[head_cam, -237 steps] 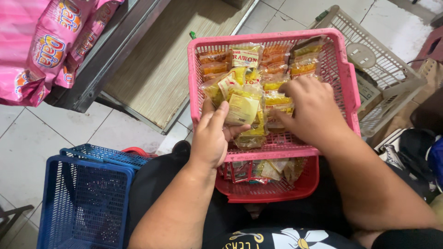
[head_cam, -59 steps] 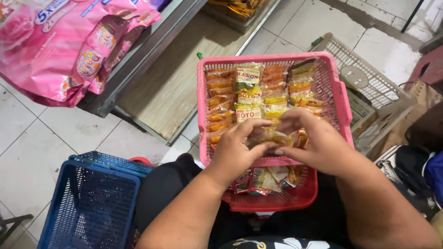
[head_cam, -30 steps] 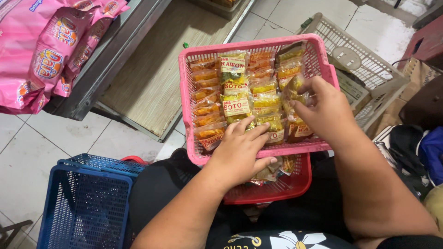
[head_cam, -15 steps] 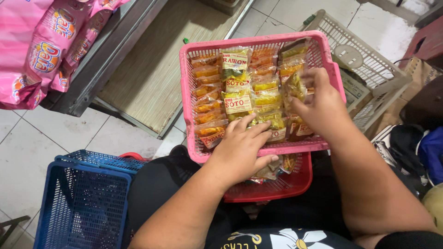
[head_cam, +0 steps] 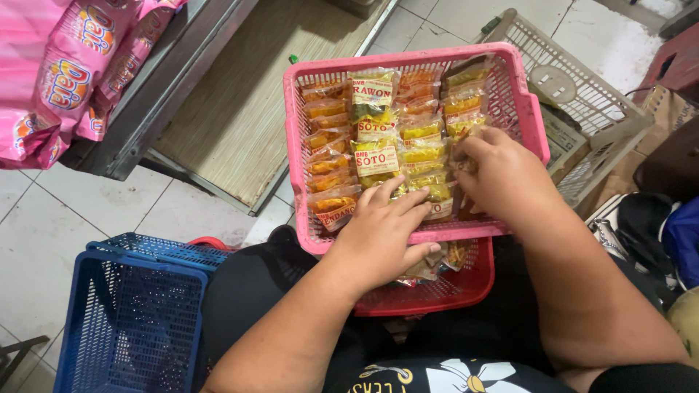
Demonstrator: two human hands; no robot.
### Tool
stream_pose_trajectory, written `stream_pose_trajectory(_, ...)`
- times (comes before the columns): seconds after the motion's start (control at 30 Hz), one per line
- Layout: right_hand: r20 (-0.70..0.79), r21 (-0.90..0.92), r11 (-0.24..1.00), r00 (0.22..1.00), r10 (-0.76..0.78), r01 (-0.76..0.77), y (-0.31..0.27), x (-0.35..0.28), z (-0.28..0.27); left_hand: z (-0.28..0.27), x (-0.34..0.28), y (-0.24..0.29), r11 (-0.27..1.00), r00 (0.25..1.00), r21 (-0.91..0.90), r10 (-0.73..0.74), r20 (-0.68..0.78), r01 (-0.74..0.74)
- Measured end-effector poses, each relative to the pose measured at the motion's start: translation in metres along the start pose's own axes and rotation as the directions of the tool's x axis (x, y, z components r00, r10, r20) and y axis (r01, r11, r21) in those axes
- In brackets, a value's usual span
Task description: The person sorts small food packets into a pink plastic basket by picking them up from a pile and arranging them in rows.
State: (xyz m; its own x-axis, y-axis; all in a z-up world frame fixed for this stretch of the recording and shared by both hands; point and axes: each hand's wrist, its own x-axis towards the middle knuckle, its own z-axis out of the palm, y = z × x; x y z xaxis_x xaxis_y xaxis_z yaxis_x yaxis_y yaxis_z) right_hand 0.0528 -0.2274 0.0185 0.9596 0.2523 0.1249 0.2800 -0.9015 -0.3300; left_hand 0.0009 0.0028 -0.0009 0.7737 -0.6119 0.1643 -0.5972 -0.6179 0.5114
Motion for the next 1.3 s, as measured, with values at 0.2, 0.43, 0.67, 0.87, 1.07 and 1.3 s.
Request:
stream_pose_trajectory(0.2,0.162,0.264,0.949,0.978,0.133,-0.173,-0.010,0.008,-0.016,-0.001,0.000,0.000,1.000,1.000,0.013,0.007,-0.013,-0.007)
stream_pose_trajectory(0.43,-0.073,0.113,0.991,0.995,-0.067,0.075,-0.004,0.006,-0.003,0.002,-0.001,0.000,1.000,1.000,-0.002,-0.001,-0.013,0.001)
stream_pose_trajectory(0.67,0.002,-0.038,0.999,1.000,0.005,-0.005,0.006,0.012,0.018,0.002,-0.002,-0.002,1.000,0.999,0.015,0.025,-0.031,-0.024)
stream_pose_trajectory(0.87,-0.038,0.070,0.996,0.998,0.051,-0.049,-0.005,0.005,-0.003,0.003,-0.004,-0.005,1.000,0.998,-0.003,0.031,-0.058,-0.031)
stream_pose_trajectory(1.07,-0.071,0.037,0.999,0.997,0.003,-0.001,-0.005,0.002,-0.001,0.004,-0.003,-0.005,1.000,0.998,-0.017,0.024,-0.056,-0.025)
stream_pose_trajectory(1.3,-0.133,0.054,0.997,0.990,-0.047,0.055,0.006,-0.001,0.014,0.008,-0.003,-0.006,0.999,0.996,-0.016,0.039,-0.075,-0.041)
